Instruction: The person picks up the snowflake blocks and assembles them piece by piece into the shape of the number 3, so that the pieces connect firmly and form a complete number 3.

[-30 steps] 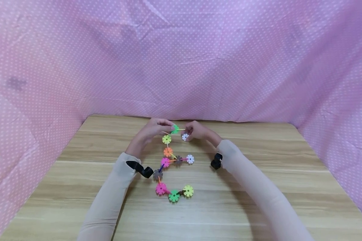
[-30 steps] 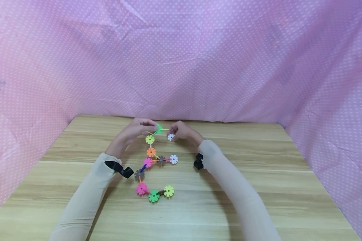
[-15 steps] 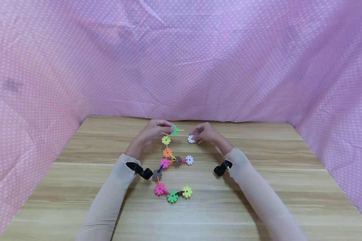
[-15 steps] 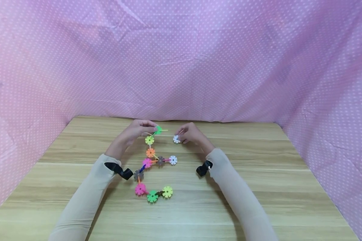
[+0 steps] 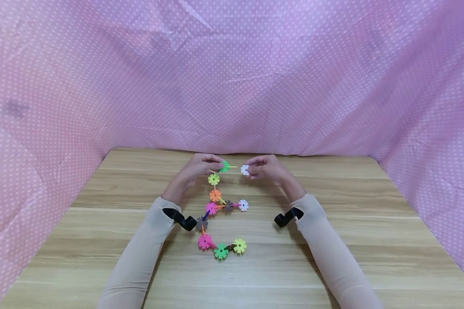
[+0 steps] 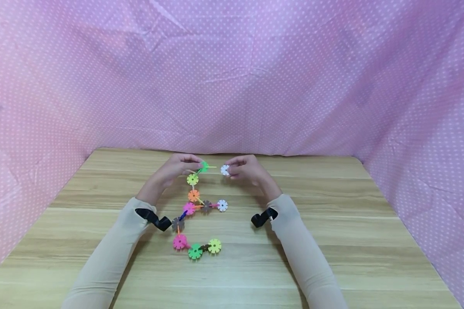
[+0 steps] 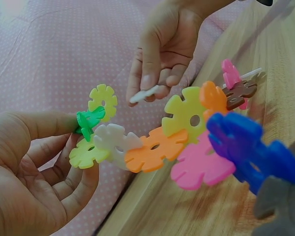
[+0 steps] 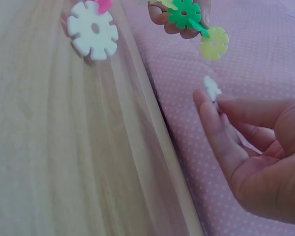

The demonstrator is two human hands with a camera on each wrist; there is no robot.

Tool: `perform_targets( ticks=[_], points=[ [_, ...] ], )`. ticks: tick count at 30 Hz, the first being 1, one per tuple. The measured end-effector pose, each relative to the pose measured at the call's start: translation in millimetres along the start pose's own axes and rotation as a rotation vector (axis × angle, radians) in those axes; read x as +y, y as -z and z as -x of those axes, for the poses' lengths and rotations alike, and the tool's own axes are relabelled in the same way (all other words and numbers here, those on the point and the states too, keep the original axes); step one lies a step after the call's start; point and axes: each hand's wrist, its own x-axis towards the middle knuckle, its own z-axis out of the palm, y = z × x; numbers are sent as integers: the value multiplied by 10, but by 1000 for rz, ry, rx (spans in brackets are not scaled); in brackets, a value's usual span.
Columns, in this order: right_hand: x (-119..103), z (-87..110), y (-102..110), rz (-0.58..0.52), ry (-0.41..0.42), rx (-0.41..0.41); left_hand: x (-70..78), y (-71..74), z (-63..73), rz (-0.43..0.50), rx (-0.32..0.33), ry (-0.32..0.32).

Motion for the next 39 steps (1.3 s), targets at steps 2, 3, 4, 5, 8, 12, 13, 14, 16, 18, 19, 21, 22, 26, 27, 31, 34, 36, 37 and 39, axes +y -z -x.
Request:
perform_targets(
  ticks=[2, 3, 4, 5, 8, 12, 13, 14, 16, 18, 19, 21, 22, 26, 27, 31, 34, 36, 37, 39],
  points=[
    [-6, 8, -7, -28, 11, -1, -4, -7, -12, 0, 3, -3],
    [-10, 13, -11, -43, 17, -2, -8, -9, -16, 1, 4, -3],
    [-10, 17, -14, -55, 24, -3, -13, -11, -20, 2, 4, -3],
    [-10, 21, -17, -70, 30, -4, -18, -12, -22, 2, 5, -2],
    [-5, 21, -31, -112, 50, -7, -34, -12, -23, -2, 5, 3],
    [-4, 10, -74, -134, 61, 0, -44, -12, -11, -12, 6, 10],
    [-4, 9, -87, -134, 60, 5, -44, -13, -9, -15, 7, 11],
    [-4, 9, -101, -132, 58, 11, -45, -15, -9, -16, 8, 12],
    [-6, 12, -124, -135, 57, 21, -50, -17, -12, -12, 11, 13],
    [-5, 15, -138, -142, 57, 28, -57, -17, -17, -11, 12, 13],
    [-7, 18, -142, -154, 58, 30, -59, -17, -20, -10, 11, 11],
    [-10, 22, -144, -175, 62, 29, -63, -19, -25, -7, 9, 7],
    [-10, 24, -144, -182, 63, 28, -63, -21, -27, -6, 9, 5],
    [-10, 23, -146, -200, 66, 23, -56, -28, -26, -3, 9, 2],
    [-10, 23, -148, -201, 66, 21, -54, -28, -24, -3, 9, 2],
    [-17, 25, -163, -208, 69, 12, -47, -30, -16, -6, 10, 4],
    [-24, 29, -174, -212, 76, 2, -43, -31, -13, -8, 10, 5],
    [-24, 30, -178, -213, 78, 0, -39, -33, -10, -13, 9, 5],
    [-23, 31, -179, -209, 81, -1, -38, -34, -10, -12, 8, 5],
    [-21, 32, -181, -198, 87, 3, -35, -37, -8, -14, 6, 8]
  ],
)
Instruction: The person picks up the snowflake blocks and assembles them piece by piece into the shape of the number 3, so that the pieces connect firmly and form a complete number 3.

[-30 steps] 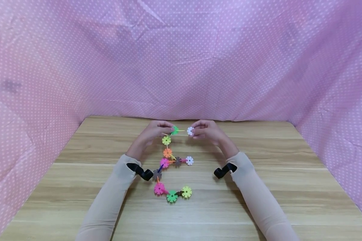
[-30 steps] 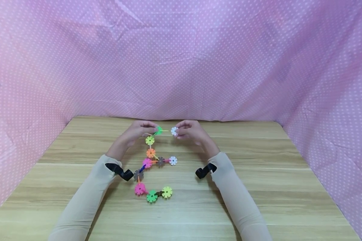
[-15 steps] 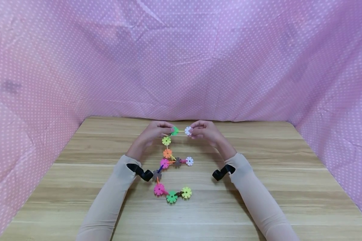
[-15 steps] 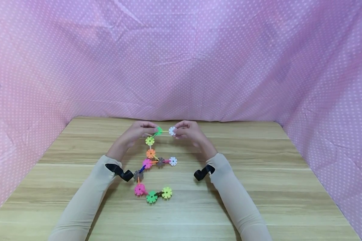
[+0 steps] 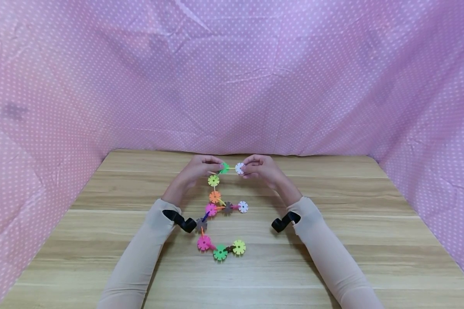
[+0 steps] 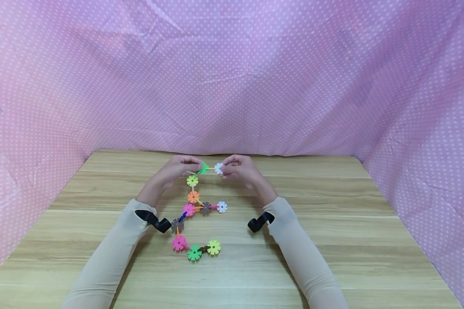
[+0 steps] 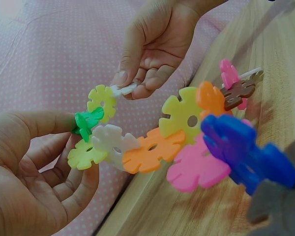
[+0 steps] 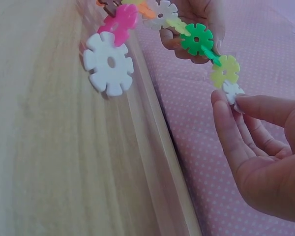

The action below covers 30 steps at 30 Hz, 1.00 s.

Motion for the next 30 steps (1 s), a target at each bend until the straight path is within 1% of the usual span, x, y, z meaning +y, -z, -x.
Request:
perform_targets(
  ticks=[8, 12, 16, 26, 30],
  points=[
    [17, 12, -9, 127, 56, 41, -14, -19, -11, -25, -3, 15],
    [20, 6, -22, 136, 65, 58, -11, -24, -15, -17, -19, 13],
    [16, 5, -37, 132, 75, 59, 5, -42, -12, 4, -20, 29],
    [-11, 13, -64, 133, 83, 58, 18, -86, -18, 18, 37, 59],
    [-22, 22, -62, 146, 89, 56, 19, -87, -13, 13, 42, 67]
  ],
)
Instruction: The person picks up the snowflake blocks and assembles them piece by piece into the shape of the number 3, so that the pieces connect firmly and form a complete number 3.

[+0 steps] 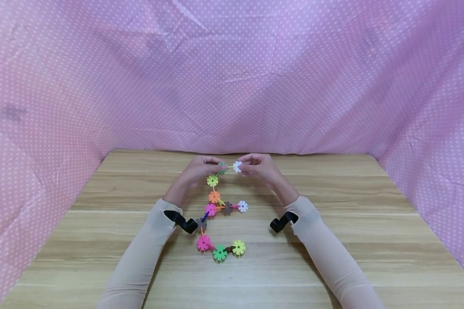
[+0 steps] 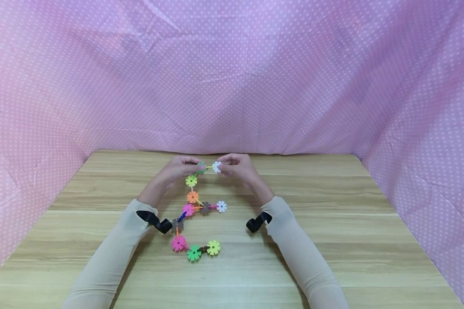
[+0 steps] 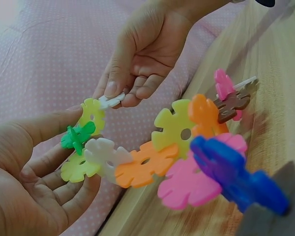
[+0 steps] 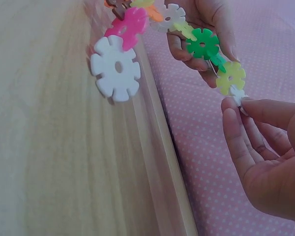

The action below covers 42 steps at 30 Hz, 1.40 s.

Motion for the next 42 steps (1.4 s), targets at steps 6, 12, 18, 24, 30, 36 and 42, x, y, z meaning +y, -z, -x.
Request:
perform_targets(
  ticks=[6, 12, 18, 24, 30, 36, 42],
  points=[
    [-2, -4, 25, 28, 22, -5, 2, -11, -1, -13, -2, -2],
    [0, -18, 42, 43, 43, -9, 6, -32, -5, -29, 10, -13],
    [2, -20, 47, 45, 55, -5, 12, -63, 9, -24, 41, -25],
    [3, -12, 52, 59, 65, 0, 18, -73, 22, -18, 47, -33],
    [-3, -10, 55, 62, 81, -7, 31, -84, 33, -15, 50, -34],
    [-15, -12, 60, 62, 87, -14, 45, -97, 33, -29, 60, -29],
    [-19, -7, 60, 74, 78, -11, 61, -97, 48, -46, 57, -17]
  ],
)
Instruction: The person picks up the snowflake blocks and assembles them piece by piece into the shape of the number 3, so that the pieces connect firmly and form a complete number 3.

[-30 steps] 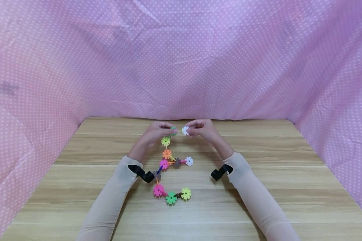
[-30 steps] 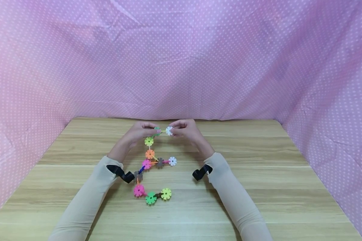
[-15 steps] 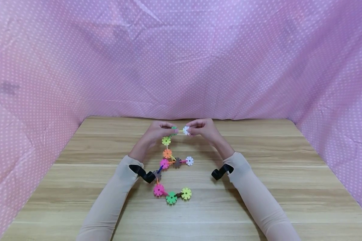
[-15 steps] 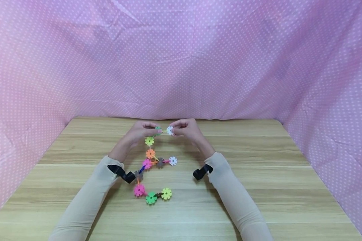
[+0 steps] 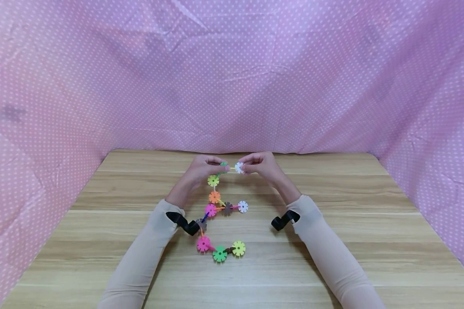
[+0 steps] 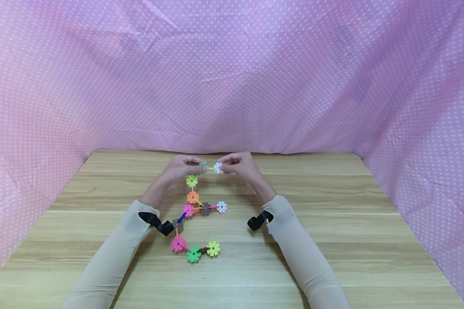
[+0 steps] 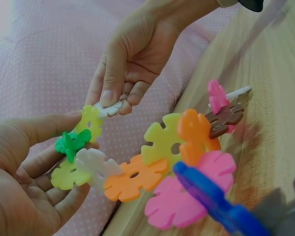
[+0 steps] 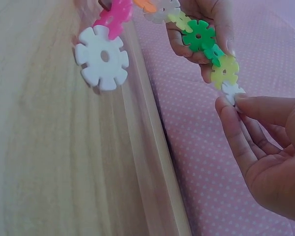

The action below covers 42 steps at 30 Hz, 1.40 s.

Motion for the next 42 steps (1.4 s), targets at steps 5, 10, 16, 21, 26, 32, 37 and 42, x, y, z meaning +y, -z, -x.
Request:
perform_targets(
  ticks=[5, 10, 16, 21, 26, 32, 37, 42],
  points=[
    [8, -6, 6, 9, 4, -4, 5, 2, 0, -16, -10, -8],
    [8, -5, 18, 19, 14, -8, 12, -6, 5, -24, -16, -16],
    [-7, 7, 15, 16, 18, -9, 14, -6, 10, -11, -13, -26],
    [-14, 12, 11, 7, 20, -3, 8, 2, 5, -5, -14, -30],
    [-23, 13, 8, -9, 30, -2, 14, 14, 9, 6, -20, -25],
    [-14, 4, 14, -22, 35, -7, 9, 39, 11, 9, -44, -20],
    [-6, 2, 19, -21, 39, -1, 4, 27, 9, 14, -51, -17],
    [-17, 9, 16, -18, 43, -1, -3, 7, 6, 23, -54, -32]
  ],
)
